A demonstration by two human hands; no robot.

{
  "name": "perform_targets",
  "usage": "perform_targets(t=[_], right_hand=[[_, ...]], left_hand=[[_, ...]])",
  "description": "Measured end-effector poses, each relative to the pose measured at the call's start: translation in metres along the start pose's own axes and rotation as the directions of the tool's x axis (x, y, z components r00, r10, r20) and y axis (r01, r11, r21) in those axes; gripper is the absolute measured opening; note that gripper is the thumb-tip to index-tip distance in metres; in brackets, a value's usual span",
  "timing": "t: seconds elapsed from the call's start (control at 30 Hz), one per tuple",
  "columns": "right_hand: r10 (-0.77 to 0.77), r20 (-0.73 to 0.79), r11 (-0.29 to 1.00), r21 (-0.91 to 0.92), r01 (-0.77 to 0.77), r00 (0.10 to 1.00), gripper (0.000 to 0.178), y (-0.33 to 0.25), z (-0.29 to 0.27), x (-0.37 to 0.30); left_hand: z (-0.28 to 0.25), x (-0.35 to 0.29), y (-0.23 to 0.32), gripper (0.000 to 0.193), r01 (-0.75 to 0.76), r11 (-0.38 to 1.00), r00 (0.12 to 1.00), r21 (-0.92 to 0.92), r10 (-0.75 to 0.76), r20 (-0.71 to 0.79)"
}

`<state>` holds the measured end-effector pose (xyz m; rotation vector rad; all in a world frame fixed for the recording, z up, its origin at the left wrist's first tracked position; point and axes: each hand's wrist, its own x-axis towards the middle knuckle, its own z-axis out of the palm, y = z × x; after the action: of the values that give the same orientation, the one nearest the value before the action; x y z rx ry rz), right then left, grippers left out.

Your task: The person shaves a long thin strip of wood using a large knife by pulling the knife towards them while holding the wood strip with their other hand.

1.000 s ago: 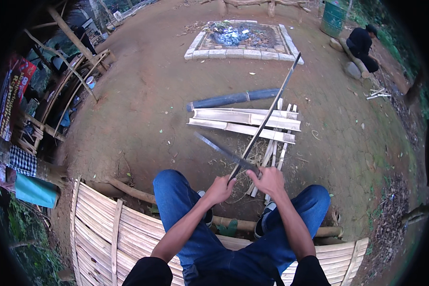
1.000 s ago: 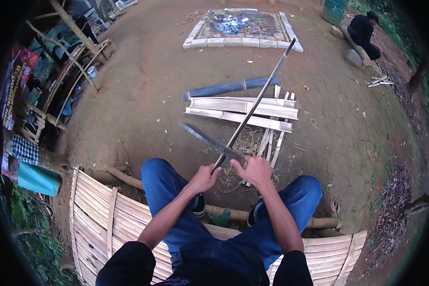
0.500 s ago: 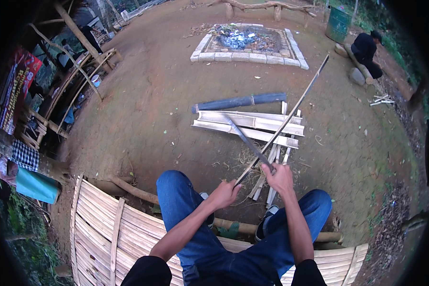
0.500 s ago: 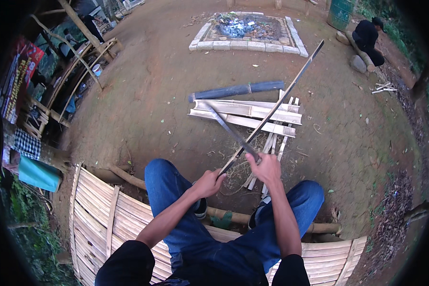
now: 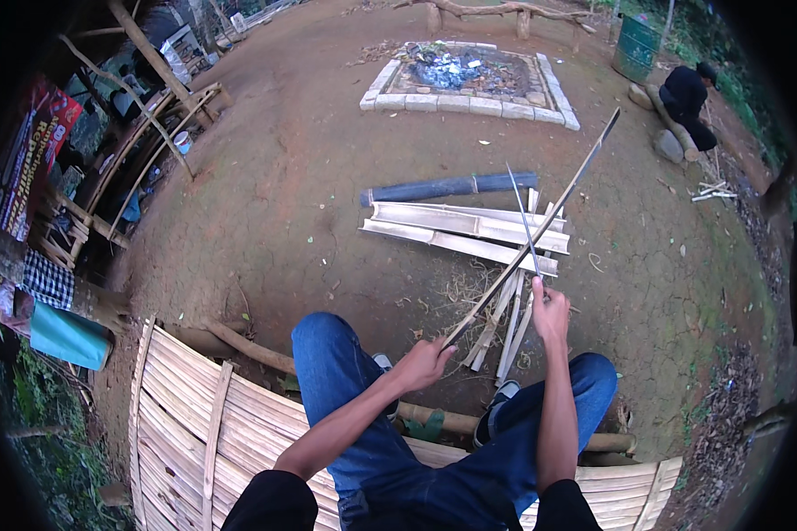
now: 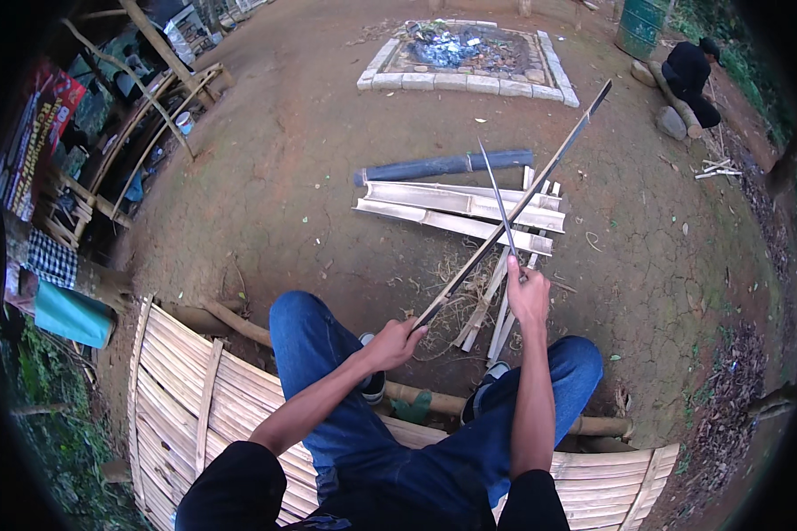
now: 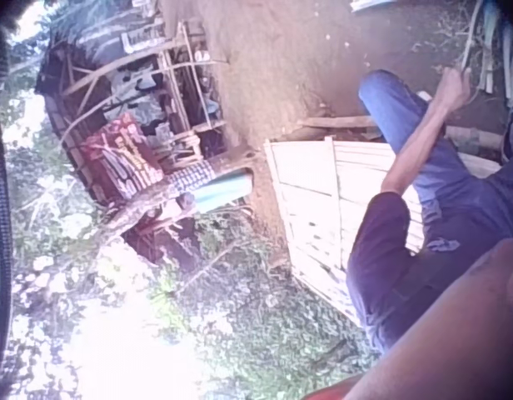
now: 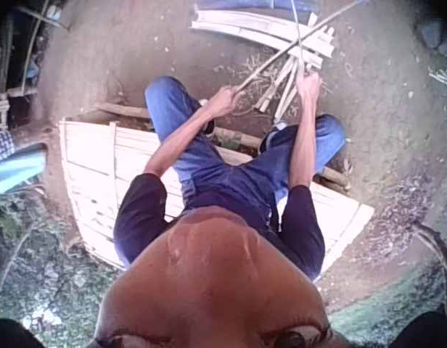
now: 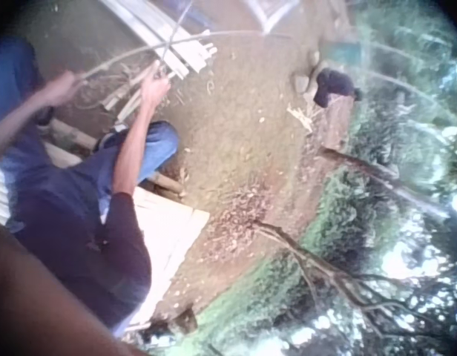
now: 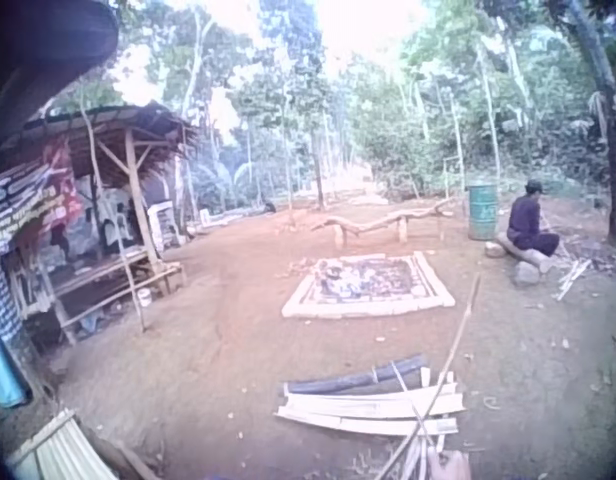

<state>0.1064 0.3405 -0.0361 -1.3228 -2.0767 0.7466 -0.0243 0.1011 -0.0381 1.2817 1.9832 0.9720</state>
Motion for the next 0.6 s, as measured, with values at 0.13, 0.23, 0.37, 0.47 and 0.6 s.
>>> perform_targets(t=[0.13, 0.23, 0.37, 0.47, 0.6], right_hand=[[-0.133, 0.145, 0.989, 0.077, 0.123, 0.980, 0.061, -0.010, -0.003, -0.023], [-0.393, 0.398, 0.891, -0.059, 0.451, 0.829, 0.059, -0.041, -0.018, -0.046], [-0.616, 0.389, 0.697, -0.135, 0.704, 0.685, 0.059, -0.045, -0.012, -0.056], [-0.610, 0.345, 0.733, -0.093, 0.673, 0.713, 0.059, -0.036, -0.005, -0.054], [-0.625, 0.325, 0.708, -0.145, 0.691, 0.710, 0.058, -0.041, -0.010, -0.048]], left_hand=[[-0.006, 0.001, 0.002, 0.025, 0.014, 1.000, 1.000, -0.001, -0.014, 0.011], [-0.007, 0.001, 0.003, 0.022, -0.009, 1.000, 1.000, 0.012, 0.010, -0.018], [-0.003, 0.006, -0.007, 0.023, -0.113, 0.993, 0.993, 0.030, 0.113, -0.032], [-0.007, 0.012, -0.007, 0.026, -0.078, 0.996, 0.997, 0.049, 0.077, 0.021], [0.000, 0.009, -0.010, 0.024, -0.100, 0.994, 0.994, 0.038, 0.102, -0.049]])
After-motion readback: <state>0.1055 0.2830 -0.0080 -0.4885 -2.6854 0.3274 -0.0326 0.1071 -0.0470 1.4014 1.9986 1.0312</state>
